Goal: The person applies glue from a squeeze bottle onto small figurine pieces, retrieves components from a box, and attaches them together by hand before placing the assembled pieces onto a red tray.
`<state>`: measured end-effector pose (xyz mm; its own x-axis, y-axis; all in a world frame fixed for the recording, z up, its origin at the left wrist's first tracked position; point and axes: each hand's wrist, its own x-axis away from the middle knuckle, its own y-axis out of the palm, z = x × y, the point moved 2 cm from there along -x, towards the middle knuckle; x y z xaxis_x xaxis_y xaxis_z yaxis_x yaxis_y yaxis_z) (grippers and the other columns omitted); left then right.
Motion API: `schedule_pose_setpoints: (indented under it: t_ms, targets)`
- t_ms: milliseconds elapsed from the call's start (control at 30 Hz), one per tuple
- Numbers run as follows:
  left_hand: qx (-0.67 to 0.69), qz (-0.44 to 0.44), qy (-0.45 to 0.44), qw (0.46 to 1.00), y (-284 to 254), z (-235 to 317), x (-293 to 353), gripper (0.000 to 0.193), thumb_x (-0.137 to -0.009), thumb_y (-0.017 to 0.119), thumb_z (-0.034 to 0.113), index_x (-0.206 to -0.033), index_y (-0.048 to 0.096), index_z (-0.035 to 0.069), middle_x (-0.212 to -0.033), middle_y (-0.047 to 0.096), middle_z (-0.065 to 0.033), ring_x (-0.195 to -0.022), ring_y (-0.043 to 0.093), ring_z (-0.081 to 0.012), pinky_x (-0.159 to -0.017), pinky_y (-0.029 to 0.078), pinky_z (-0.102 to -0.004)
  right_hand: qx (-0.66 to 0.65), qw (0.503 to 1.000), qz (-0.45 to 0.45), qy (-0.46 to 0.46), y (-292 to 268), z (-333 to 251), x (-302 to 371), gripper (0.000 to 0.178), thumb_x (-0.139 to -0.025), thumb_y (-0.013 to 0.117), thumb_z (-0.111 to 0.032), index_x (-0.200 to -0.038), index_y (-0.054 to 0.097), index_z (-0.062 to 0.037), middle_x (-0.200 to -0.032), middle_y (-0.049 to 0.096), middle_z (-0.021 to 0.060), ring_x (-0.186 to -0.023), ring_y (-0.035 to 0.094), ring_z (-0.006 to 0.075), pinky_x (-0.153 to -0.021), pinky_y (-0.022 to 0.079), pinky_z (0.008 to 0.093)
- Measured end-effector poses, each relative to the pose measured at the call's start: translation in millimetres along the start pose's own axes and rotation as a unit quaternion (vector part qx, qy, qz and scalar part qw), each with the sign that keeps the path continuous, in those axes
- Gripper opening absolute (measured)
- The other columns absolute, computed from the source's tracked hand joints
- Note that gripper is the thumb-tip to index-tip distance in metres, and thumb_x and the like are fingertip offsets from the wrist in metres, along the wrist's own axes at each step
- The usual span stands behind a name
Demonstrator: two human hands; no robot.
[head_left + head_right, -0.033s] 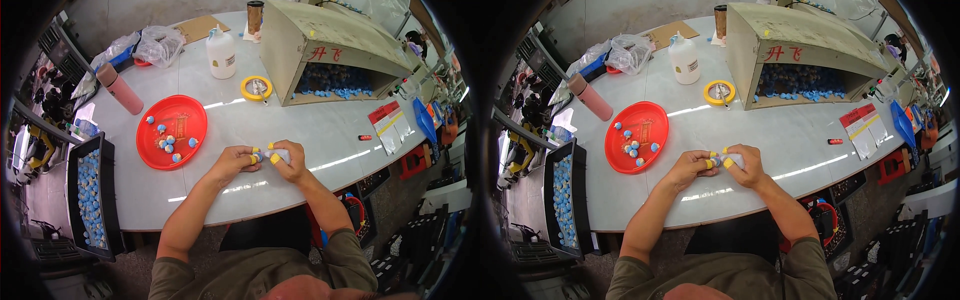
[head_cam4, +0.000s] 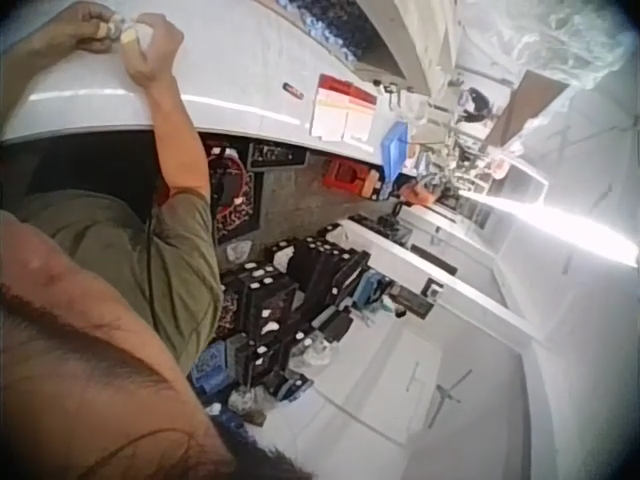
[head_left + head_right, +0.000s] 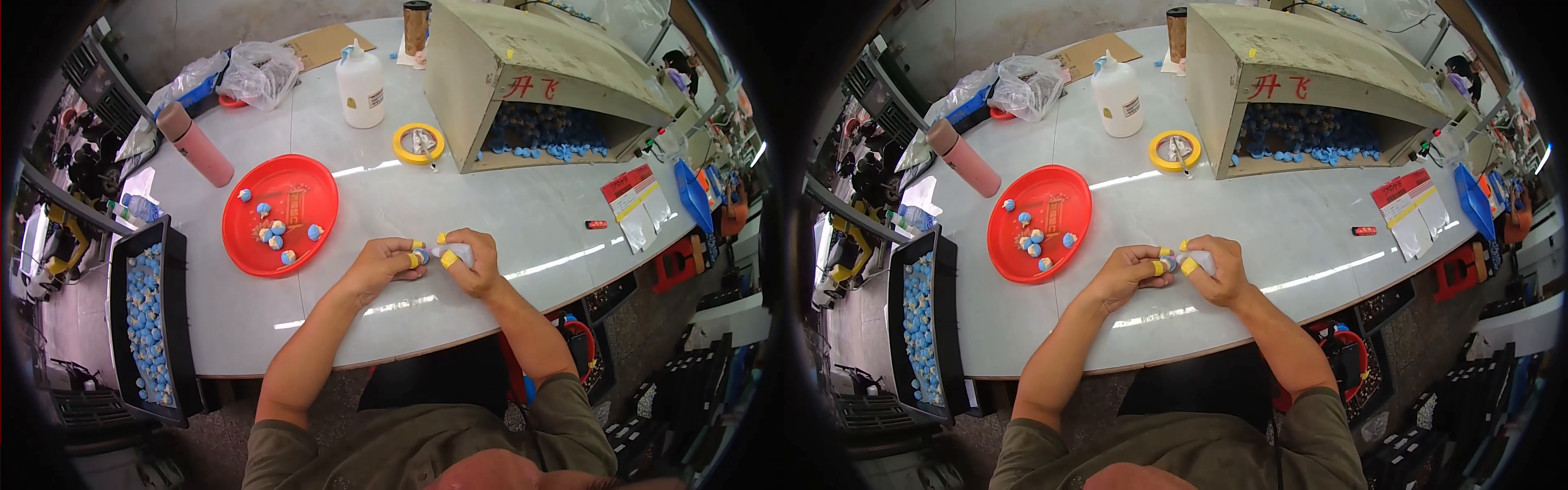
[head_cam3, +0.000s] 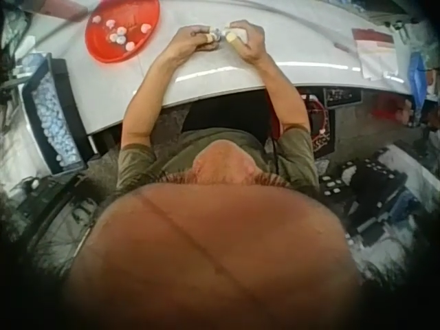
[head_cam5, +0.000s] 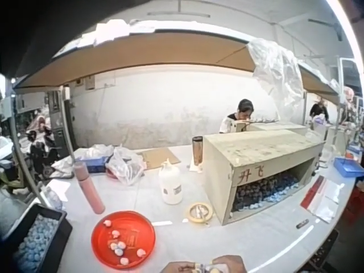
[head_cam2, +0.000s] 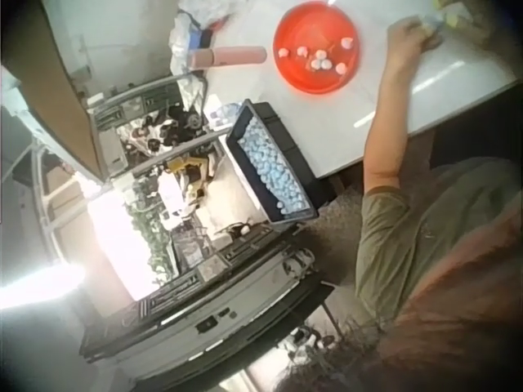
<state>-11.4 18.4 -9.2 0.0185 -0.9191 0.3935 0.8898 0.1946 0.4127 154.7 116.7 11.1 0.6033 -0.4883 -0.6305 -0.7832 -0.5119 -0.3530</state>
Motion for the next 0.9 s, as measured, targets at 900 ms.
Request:
schedule_pose_setpoints:
  t_ms: [900]
  targets:
    - [0.037,0.035,0.011,0.999,-2.4,-1.8,-3.1,0.031,-0.089,0.056,0.003,-0.117,0.053,-0.011,-0.107,0.063,-0.0173,-0.092,0.067,-0.0198,-0.081,0.056,-0.0227,0.129,0.986,0.002,-0.102,3.3,-9.4,-4.1,0.016,-0.067,0.067,-0.009,-0.080,0.061,-0.0034,-0.069,0.064,0.0103,-0.051,0.058,0.0260,-0.050,0.044,0.0332]
